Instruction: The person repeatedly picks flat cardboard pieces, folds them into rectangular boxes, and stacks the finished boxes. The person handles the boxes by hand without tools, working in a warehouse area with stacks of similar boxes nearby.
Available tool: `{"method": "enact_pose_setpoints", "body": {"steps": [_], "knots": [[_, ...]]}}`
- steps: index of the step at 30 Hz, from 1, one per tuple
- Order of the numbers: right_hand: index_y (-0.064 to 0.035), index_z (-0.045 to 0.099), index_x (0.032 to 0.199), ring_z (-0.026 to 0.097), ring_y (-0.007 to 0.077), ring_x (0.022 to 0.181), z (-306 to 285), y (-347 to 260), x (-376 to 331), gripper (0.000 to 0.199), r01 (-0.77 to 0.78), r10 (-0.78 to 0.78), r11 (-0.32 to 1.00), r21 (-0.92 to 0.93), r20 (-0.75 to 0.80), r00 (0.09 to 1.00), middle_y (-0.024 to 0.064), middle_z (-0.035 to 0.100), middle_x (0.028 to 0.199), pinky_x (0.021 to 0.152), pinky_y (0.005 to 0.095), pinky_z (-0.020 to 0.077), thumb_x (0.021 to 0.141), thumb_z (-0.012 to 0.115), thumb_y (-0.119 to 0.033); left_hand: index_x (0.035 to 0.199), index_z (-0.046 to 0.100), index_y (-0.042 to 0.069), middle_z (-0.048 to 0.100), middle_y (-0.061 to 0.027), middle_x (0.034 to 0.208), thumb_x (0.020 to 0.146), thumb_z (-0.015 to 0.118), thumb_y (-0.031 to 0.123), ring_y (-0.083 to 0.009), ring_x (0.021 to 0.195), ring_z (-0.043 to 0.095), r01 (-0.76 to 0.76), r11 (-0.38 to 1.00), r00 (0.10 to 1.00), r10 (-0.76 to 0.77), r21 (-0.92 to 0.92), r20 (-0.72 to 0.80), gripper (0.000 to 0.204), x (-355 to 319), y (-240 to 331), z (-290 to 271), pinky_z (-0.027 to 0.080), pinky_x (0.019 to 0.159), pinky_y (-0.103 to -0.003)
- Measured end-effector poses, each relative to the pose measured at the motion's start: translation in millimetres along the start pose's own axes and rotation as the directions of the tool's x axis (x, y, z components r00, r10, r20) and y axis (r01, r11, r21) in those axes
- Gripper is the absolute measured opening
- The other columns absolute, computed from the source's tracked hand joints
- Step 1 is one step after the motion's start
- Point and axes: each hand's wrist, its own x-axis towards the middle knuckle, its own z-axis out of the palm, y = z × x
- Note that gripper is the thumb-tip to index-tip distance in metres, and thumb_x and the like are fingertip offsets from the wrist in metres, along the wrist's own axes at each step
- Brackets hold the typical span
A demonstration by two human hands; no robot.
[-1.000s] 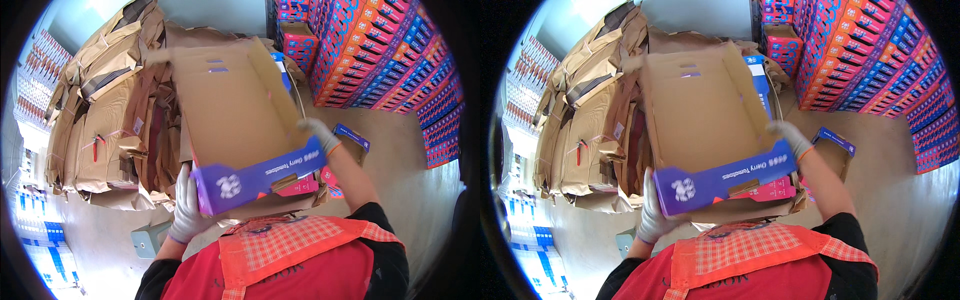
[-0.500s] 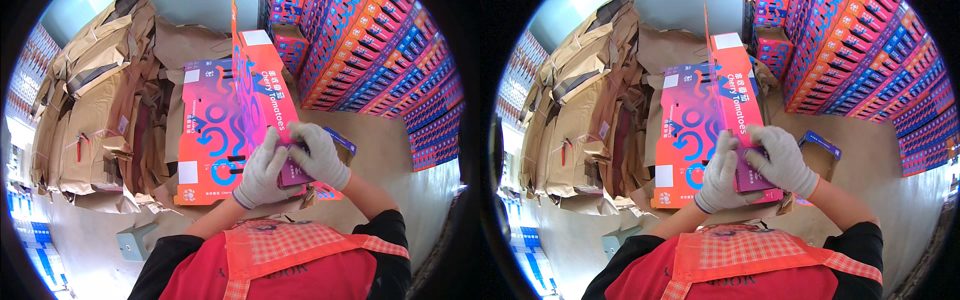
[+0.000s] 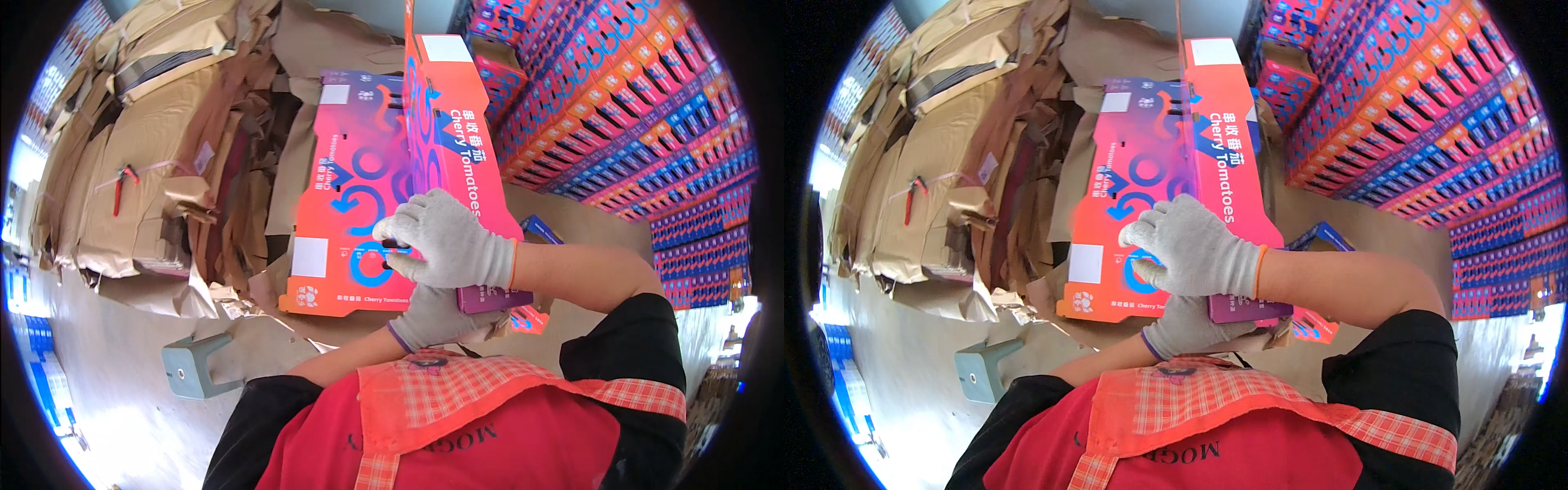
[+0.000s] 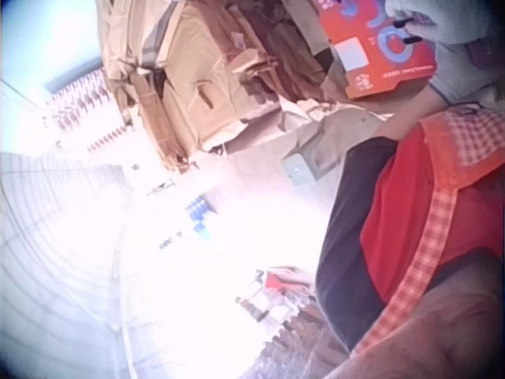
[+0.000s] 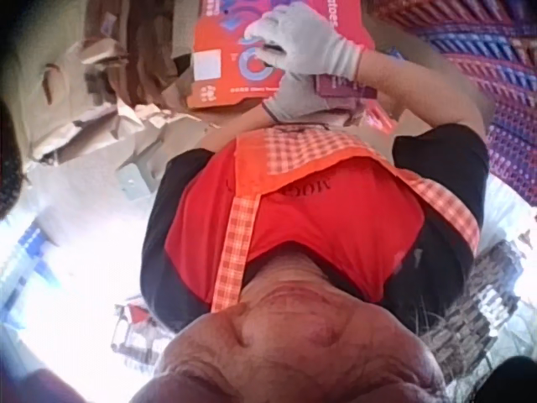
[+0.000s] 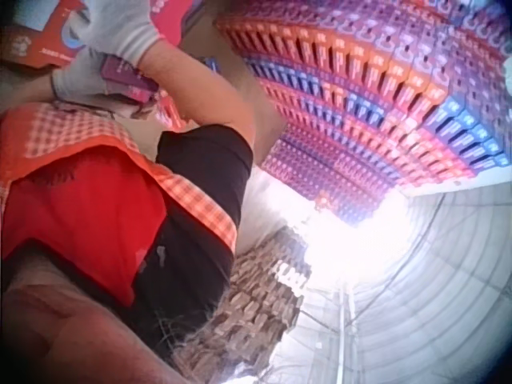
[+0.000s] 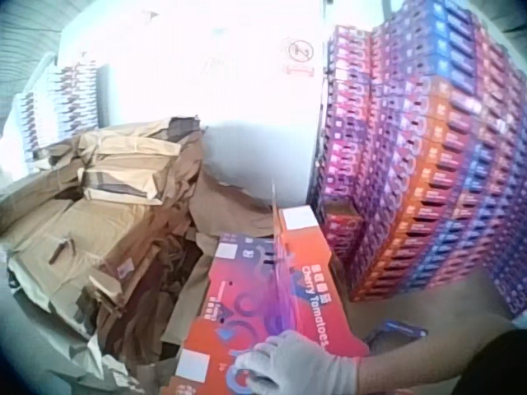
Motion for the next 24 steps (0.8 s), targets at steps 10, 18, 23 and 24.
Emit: {"method": "enact_pose_setpoints", "body": {"steps": [10,18,23,24], "knots": [[-0.0034,0.066,0.108,0.07,0.024,0.081,-30.4,71.7,60.8,0.027,-0.542,0.611,0.75,0.379,-0.082,0.787,0.0145,0.07,0.091,0.074,0.0372,0.0544,0.085,0.069,-0.018,0.152,0.018,0.002,0.049,-0.0146,0.134,0.077,0.08,0.026,-0.0354,0.127,0.048,-0.187,0.925,0.909,0.035,-0.331,-0.416,0.1,-21.9,5.1,1.0,0.04,0.108,-0.042],[-0.0127,0.067,0.084,0.068,0.0292,0.084,32.0,146.7,-80.1,0.011,-0.29,0.509,0.722,-0.629,0.198,0.838,0.0101,0.068,0.081,0.066,0.043,0.0512,0.078,0.067,-0.022,0.132,0.057,0.006,0.061,-0.0153,0.127,0.074,0.071,0.009,-0.0342,0.115,0.059,-0.089,0.853,0.994,0.112,0.515,-0.014,0.06,-76.9,4.3,-80.0,0.048,0.097,-0.042],[-0.0149,0.067,0.091,0.061,0.022,0.1,43.5,136.8,-186.5,0.017,-0.215,0.588,0.689,-0.692,0.36,0.724,0.0031,0.065,0.094,0.069,0.0417,0.0514,0.074,0.066,-0.013,0.124,0.059,0.01,0.051,-0.0089,0.14,0.076,0.065,0.017,-0.0321,0.126,0.05,-0.156,-0.04,0.962,0.22,0.987,0.161,0.049,-68.7,-78.6,-186.5,0.039,0.101,-0.056],[-0.0142,0.066,0.095,0.059,0.0234,0.101,44.5,118.1,-202.8,0.024,-0.161,0.483,0.781,-0.604,0.42,0.768,0.0036,0.061,0.1,0.074,0.0438,0.051,0.071,0.069,-0.015,0.124,0.059,0.011,0.05,-0.0085,0.14,0.076,0.065,0.02,-0.0315,0.127,0.049,-0.334,-0.025,0.93,0.155,0.942,0.334,0.049,-67.4,-95.2,-194.2,0.038,0.101,-0.057]]}}
